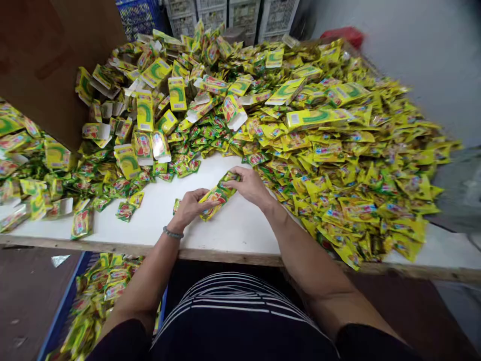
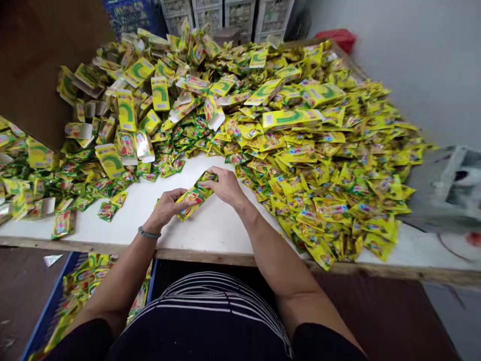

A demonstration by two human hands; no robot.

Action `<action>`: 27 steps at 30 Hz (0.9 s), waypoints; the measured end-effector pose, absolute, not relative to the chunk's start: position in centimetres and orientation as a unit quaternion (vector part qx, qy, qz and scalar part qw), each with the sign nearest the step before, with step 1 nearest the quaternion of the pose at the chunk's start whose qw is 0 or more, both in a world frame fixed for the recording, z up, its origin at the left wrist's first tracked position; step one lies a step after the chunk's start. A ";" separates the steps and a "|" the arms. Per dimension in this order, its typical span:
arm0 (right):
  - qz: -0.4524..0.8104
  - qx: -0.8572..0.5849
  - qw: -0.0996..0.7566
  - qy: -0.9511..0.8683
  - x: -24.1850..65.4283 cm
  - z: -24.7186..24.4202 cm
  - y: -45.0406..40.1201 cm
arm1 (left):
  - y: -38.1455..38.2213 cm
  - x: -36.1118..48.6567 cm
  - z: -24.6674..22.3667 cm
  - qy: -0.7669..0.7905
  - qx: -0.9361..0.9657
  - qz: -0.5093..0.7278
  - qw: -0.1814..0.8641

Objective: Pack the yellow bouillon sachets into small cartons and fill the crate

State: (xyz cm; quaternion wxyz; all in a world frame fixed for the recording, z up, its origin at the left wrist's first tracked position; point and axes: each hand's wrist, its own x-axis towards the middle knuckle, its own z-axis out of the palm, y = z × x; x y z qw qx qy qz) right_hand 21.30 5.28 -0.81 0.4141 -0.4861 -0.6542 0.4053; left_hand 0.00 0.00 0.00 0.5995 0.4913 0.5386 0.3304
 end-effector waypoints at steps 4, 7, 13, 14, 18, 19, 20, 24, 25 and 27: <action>0.345 -0.501 0.462 -0.645 19.3 -1.4 4.1 | -0.1 0.3 -0.2 0.545 0.443 0.370 0.609; 0.332 -0.491 0.497 -0.633 18.7 -1.6 3.7 | 0.0 0.4 -0.4 0.542 0.402 0.414 0.611; 0.322 -0.467 0.464 -0.681 19.2 -1.9 3.8 | 0.0 0.2 -0.3 0.530 0.413 0.436 0.599; 0.310 -0.464 0.449 -0.697 19.3 -1.9 3.9 | 0.0 0.2 -0.2 0.531 0.415 0.433 0.599; 0.308 -0.450 0.435 -0.716 19.8 -2.0 4.0 | -0.1 0.3 -0.1 0.519 0.410 0.443 0.605; 0.309 -0.454 0.439 -0.711 19.8 -2.0 4.0 | -0.1 0.4 -0.1 0.515 0.407 0.446 0.608; 0.308 -0.459 0.442 -0.706 19.7 -2.0 4.0 | -0.1 0.5 -0.1 0.511 0.404 0.448 0.612; 0.323 -0.450 0.428 -0.715 18.9 -2.0 3.6 | 0.0 0.7 -0.2 0.502 0.382 0.450 0.632; 0.335 -0.440 0.424 -0.717 18.8 -1.9 3.5 | 0.0 0.7 -0.2 0.502 0.379 0.450 0.635; 0.354 -0.438 0.424 -0.709 18.6 -1.8 3.4 | 0.0 0.7 -0.2 0.503 0.378 0.450 0.634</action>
